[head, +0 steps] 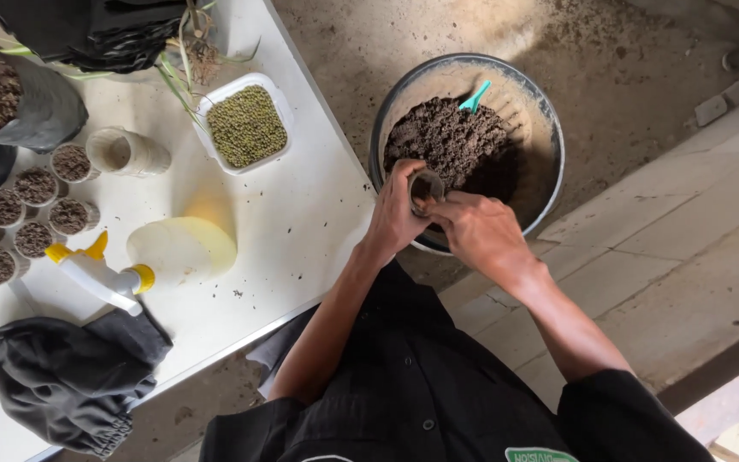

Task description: Filling small plastic cups with soil from a bucket and planting seeds in them on a workspace table.

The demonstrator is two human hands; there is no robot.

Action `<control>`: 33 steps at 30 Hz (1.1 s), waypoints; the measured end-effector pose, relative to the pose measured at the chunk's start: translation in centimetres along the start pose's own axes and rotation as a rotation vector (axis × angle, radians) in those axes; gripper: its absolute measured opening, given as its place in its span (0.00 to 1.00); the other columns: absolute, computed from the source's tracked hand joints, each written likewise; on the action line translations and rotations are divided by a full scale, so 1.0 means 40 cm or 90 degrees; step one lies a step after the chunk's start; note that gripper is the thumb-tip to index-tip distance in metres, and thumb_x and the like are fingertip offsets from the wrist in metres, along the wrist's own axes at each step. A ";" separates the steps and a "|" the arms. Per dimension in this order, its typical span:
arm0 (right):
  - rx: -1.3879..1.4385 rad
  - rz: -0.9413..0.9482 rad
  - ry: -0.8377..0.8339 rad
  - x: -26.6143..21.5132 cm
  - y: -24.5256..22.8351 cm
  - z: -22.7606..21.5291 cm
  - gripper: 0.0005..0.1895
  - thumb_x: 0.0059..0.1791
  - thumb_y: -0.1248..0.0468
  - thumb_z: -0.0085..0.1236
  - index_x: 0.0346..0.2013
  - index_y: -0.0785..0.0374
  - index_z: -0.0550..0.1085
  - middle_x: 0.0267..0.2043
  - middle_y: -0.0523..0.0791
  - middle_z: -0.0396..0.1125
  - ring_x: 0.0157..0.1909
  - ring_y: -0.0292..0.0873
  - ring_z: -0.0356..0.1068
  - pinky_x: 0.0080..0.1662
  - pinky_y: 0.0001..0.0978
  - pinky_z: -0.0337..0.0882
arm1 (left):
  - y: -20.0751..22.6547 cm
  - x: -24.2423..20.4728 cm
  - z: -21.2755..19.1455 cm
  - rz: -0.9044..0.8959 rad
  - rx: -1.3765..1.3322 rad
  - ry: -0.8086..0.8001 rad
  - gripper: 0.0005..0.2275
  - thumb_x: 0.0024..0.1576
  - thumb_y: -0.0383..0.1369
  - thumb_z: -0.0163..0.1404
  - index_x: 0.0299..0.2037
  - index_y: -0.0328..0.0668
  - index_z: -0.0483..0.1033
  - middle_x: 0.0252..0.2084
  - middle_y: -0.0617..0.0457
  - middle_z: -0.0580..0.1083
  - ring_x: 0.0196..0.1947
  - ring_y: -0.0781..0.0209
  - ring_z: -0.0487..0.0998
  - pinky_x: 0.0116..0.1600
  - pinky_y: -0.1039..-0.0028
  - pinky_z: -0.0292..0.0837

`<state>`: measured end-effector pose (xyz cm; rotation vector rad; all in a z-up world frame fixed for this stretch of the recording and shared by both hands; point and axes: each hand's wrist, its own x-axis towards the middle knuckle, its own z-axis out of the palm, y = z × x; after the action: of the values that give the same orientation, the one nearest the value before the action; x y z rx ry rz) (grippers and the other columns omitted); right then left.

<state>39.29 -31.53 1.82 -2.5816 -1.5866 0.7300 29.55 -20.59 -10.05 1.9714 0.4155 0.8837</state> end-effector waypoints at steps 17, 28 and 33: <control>-0.086 0.221 0.065 0.253 0.291 0.280 0.11 0.54 0.48 0.52 0.47 0.38 0.80 0.35 0.40 0.76 0.39 0.52 0.79 0.42 0.48 0.81 | -0.030 0.002 -0.023 -0.133 0.046 0.016 0.26 0.56 0.41 0.64 0.60 0.44 0.66 0.53 0.49 0.70 0.55 0.45 0.77 0.61 0.47 0.70; -0.004 0.227 0.038 0.224 0.235 0.247 0.10 0.52 0.50 0.57 0.46 0.38 0.82 0.39 0.42 0.77 0.43 0.52 0.79 0.45 0.49 0.80 | -0.048 -0.012 -0.028 -0.149 0.020 0.011 0.27 0.57 0.44 0.63 0.63 0.44 0.66 0.55 0.46 0.71 0.57 0.42 0.76 0.63 0.46 0.68; 0.177 0.215 0.094 0.185 0.218 0.139 0.10 0.54 0.57 0.56 0.48 0.45 0.81 0.43 0.47 0.78 0.49 0.59 0.76 0.50 0.56 0.78 | -0.029 0.001 -0.029 -0.155 0.023 -0.002 0.26 0.57 0.44 0.63 0.59 0.43 0.66 0.52 0.45 0.73 0.54 0.40 0.78 0.62 0.46 0.69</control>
<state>47.12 -30.66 -8.17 -2.6446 -0.9438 0.6989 28.82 -19.25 -10.61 1.9059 0.6582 0.7219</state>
